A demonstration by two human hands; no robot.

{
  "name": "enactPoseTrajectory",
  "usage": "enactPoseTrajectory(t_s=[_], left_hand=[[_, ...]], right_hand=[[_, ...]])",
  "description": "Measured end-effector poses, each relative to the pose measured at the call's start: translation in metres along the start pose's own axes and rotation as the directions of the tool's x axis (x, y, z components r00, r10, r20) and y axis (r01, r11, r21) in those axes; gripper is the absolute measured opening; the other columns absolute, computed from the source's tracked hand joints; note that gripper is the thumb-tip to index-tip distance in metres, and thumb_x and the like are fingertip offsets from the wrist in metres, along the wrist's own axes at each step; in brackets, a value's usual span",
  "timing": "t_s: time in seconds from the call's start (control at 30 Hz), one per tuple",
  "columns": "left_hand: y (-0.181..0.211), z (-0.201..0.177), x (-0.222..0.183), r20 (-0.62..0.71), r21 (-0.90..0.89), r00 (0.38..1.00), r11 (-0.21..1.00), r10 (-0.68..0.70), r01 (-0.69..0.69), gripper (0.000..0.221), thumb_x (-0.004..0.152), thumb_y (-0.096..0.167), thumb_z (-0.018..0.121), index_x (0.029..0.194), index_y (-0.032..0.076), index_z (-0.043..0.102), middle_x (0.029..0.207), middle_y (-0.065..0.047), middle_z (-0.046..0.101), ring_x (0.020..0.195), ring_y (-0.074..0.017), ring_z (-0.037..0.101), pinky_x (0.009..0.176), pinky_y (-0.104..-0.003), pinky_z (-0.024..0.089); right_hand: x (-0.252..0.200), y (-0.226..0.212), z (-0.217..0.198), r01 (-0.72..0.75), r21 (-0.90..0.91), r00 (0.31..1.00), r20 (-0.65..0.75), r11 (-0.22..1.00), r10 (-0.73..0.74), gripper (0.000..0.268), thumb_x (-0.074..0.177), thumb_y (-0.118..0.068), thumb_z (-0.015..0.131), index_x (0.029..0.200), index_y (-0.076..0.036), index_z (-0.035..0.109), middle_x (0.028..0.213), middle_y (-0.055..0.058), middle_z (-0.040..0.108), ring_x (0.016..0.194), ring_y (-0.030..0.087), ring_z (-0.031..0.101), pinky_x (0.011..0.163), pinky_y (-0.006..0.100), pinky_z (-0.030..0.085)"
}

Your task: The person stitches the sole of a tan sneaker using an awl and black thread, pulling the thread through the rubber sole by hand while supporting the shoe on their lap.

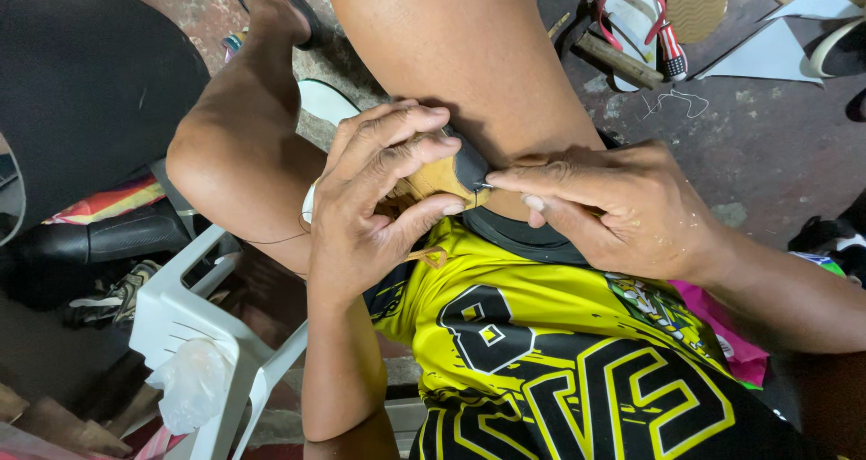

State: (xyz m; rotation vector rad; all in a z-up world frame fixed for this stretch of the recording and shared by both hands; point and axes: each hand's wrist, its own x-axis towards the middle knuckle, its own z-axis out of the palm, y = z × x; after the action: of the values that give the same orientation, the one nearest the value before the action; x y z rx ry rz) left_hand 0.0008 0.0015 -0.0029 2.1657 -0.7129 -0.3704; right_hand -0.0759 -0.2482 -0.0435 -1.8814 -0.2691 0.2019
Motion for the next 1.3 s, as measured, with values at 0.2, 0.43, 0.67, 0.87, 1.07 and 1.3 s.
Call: enactPoseTrajectory(t_s=[0.2,0.43,0.67,0.87,1.07,1.3], left_hand=[[-0.001,0.000,-0.002,-0.010,-0.008,1.000,1.000,0.002,-0.003,0.052,0.079,0.023,0.092,0.125,0.011,0.072,0.139,-0.003,0.065,0.134,-0.0280,0.058,0.115,-0.039,0.048],[-0.004,0.000,-0.002,-0.010,-0.011,1.000,1.000,0.005,-0.005,0.051,0.079,0.025,0.092,0.124,0.012,0.072,0.139,-0.003,0.065,0.133,-0.0270,0.058,0.114,-0.038,0.049],[-0.005,0.004,-0.002,-0.046,0.005,0.999,1.000,0.008,-0.007,0.048,0.079,0.024,0.092,0.122,0.013,0.074,0.136,-0.001,0.067,0.133,-0.0264,0.059,0.113,-0.037,0.051],[-0.005,0.008,-0.001,-0.067,0.033,0.998,0.999,0.013,-0.011,0.047,0.078,0.023,0.092,0.120,0.013,0.075,0.133,-0.001,0.068,0.132,-0.0278,0.060,0.115,-0.039,0.051],[-0.007,0.011,-0.002,-0.093,0.045,0.995,0.999,0.034,-0.029,0.046,0.078,0.022,0.092,0.120,0.014,0.075,0.133,0.000,0.069,0.130,-0.0271,0.060,0.116,-0.039,0.050],[-0.007,0.019,-0.006,-0.123,0.119,0.989,0.990,0.086,-0.071,0.043,0.085,0.027,0.089,0.123,0.016,0.074,0.135,0.002,0.067,0.130,-0.0266,0.059,0.113,-0.039,0.048]], right_hand=[[0.003,-0.003,0.000,0.025,-0.038,1.000,-0.006,0.999,-0.025,0.038,0.090,0.003,0.067,0.125,-0.011,0.072,0.091,0.006,0.076,0.075,0.016,0.075,0.071,0.031,0.060],[0.004,-0.007,-0.001,0.077,-0.179,0.997,-0.016,0.981,-0.081,0.035,0.092,0.002,0.066,0.123,-0.011,0.072,0.106,0.009,0.077,0.082,0.020,0.075,0.075,0.033,0.061],[0.011,-0.015,-0.011,0.191,-0.351,0.982,0.074,0.917,-0.176,0.037,0.089,-0.004,0.073,0.125,-0.011,0.073,0.095,0.008,0.075,0.070,0.022,0.071,0.063,0.036,0.059],[0.010,-0.030,-0.025,0.237,-0.542,0.962,0.245,0.806,-0.118,0.047,0.082,-0.016,0.074,0.129,-0.014,0.069,0.102,0.004,0.070,0.059,0.024,0.067,0.051,0.038,0.054],[0.020,-0.038,-0.033,0.319,-0.639,0.909,0.416,0.700,-0.034,0.062,0.074,-0.026,0.071,0.134,-0.016,0.066,0.122,0.001,0.068,0.070,0.018,0.072,0.051,0.036,0.055],[0.034,-0.053,-0.040,0.322,-0.653,0.883,0.468,0.686,0.031,0.065,0.071,-0.028,0.073,0.133,-0.011,0.065,0.121,0.002,0.069,0.064,0.020,0.071,0.049,0.036,0.054]])
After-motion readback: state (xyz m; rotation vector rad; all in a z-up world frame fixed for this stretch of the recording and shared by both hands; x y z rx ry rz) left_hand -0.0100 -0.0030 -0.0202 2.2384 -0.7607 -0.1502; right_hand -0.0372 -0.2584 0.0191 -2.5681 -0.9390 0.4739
